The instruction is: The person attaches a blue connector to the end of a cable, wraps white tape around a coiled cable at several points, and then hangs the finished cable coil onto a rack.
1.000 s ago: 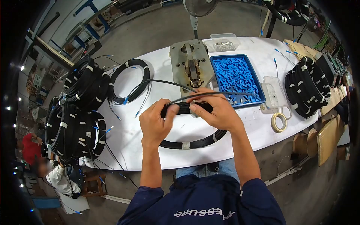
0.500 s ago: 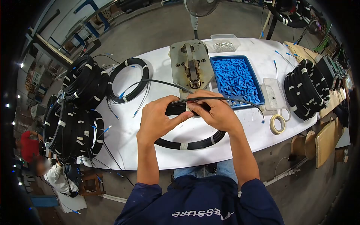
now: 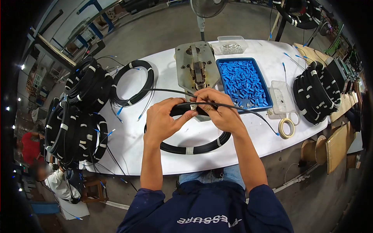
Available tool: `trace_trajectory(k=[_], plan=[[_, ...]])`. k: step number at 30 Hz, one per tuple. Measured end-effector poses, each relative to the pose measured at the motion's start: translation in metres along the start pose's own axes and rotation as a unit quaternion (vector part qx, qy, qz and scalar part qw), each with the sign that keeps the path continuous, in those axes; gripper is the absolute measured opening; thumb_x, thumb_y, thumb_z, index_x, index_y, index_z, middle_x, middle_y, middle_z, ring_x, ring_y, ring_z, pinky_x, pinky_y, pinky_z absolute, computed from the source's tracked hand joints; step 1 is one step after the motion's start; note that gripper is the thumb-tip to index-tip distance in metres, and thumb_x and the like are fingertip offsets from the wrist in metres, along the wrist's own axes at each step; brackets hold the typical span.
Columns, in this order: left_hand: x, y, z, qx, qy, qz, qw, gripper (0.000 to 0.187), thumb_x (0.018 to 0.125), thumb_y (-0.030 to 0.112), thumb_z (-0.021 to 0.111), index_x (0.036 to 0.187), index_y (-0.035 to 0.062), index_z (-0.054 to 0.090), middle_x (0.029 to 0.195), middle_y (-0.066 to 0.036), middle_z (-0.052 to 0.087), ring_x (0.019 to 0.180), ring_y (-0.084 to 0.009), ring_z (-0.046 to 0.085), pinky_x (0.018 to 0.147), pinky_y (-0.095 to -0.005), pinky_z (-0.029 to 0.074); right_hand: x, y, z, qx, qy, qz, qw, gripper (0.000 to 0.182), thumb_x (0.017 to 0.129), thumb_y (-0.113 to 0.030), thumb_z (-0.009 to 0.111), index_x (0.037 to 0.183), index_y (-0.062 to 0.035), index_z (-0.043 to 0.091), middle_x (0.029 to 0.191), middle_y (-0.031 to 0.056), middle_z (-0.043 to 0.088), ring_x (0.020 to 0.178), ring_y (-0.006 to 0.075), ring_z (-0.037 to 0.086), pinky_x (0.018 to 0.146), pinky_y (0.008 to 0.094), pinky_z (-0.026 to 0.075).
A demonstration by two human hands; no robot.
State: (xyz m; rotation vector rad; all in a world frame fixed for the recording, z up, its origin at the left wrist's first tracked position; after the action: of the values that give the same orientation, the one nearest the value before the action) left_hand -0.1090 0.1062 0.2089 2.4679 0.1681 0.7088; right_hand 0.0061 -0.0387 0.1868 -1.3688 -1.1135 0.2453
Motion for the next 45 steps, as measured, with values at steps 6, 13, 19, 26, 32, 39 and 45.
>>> trace_trajectory(k=[6,13,19,26,32,39,45], plan=[[0.004,0.0,0.004,0.02,-0.028,-0.002,0.999,0.046,0.074,0.047,0.08,0.091,0.0055,0.071,0.081,-0.006,0.072,0.067,-0.0247,0.069,0.059,-0.0332,0.052,0.002,-0.009,-0.007,-0.05,-0.042,-0.051,0.997,0.02,0.084,-0.012,0.071,0.1,-0.0004,0.069,0.1,0.0125,0.068,0.089,0.0242,0.063,0.079,0.0314,0.049],[-0.001,0.009,0.002,0.039,-0.018,-0.002,0.999,0.048,0.071,0.05,0.082,0.089,0.0066,0.071,0.077,-0.004,0.071,0.064,-0.0232,0.068,0.057,-0.0325,0.052,-0.005,0.002,-0.005,0.08,0.01,0.149,0.986,0.021,0.082,-0.014,0.077,0.095,0.0008,0.072,0.088,0.0069,0.07,0.077,0.0125,0.063,0.071,0.0284,0.05],[-0.004,0.007,0.001,0.046,-0.001,0.02,0.999,0.047,0.071,0.049,0.082,0.087,0.0065,0.071,0.076,-0.004,0.071,0.062,-0.0229,0.068,0.055,-0.0318,0.051,0.0,0.0,-0.004,0.101,-0.006,0.211,0.972,0.018,0.082,-0.009,0.076,0.096,0.0014,0.073,0.086,0.0062,0.071,0.073,0.0096,0.063,0.065,0.0243,0.051],[-0.007,0.008,0.0,0.045,0.013,0.052,0.998,0.045,0.071,0.048,0.082,0.088,0.0075,0.071,0.076,-0.004,0.071,0.063,-0.023,0.068,0.056,-0.0322,0.051,-0.001,-0.002,-0.001,0.086,0.007,0.22,0.972,0.017,0.08,-0.01,0.076,0.093,0.0008,0.073,0.086,0.0062,0.071,0.075,0.0102,0.065,0.066,0.024,0.051],[-0.013,0.018,-0.003,0.05,0.013,0.028,0.998,0.045,0.072,0.049,0.082,0.089,0.0089,0.07,0.077,-0.004,0.071,0.064,-0.0226,0.068,0.056,-0.0323,0.052,0.003,0.001,-0.001,0.042,0.041,0.273,0.96,0.016,0.082,-0.013,0.076,0.091,-0.0011,0.07,0.08,0.0028,0.068,0.068,0.009,0.061,0.061,0.024,0.049],[-0.013,0.018,-0.005,-0.015,0.019,0.036,0.999,0.035,0.074,0.034,0.083,0.101,0.015,0.073,0.086,-0.001,0.071,0.072,-0.0204,0.07,0.062,-0.0297,0.053,0.004,0.001,0.002,0.044,0.025,0.238,0.97,0.014,0.086,-0.012,0.073,0.095,-0.0028,0.068,0.081,0.0026,0.065,0.069,0.0077,0.058,0.062,0.0228,0.047],[-0.01,0.012,-0.006,-0.109,-0.05,0.049,0.992,0.03,0.077,0.015,0.08,0.106,0.0204,0.076,0.102,-0.001,0.067,0.075,-0.0186,0.07,0.065,-0.0303,0.053,0.006,0.003,-0.003,0.047,0.022,0.168,0.984,0.016,0.087,-0.007,0.069,0.098,-0.0033,0.06,0.088,0.0012,0.061,0.087,0.0113,0.059,0.075,0.0289,0.05]])
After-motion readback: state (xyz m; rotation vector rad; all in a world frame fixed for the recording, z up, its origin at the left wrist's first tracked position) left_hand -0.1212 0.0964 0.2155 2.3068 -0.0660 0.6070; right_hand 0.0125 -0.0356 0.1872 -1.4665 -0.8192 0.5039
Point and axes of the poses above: each hand's wrist, its own x-axis towards the middle knuckle, its own z-axis out of the palm, y = z × x, the point moved 3 cm from there along x, towards the middle knuckle
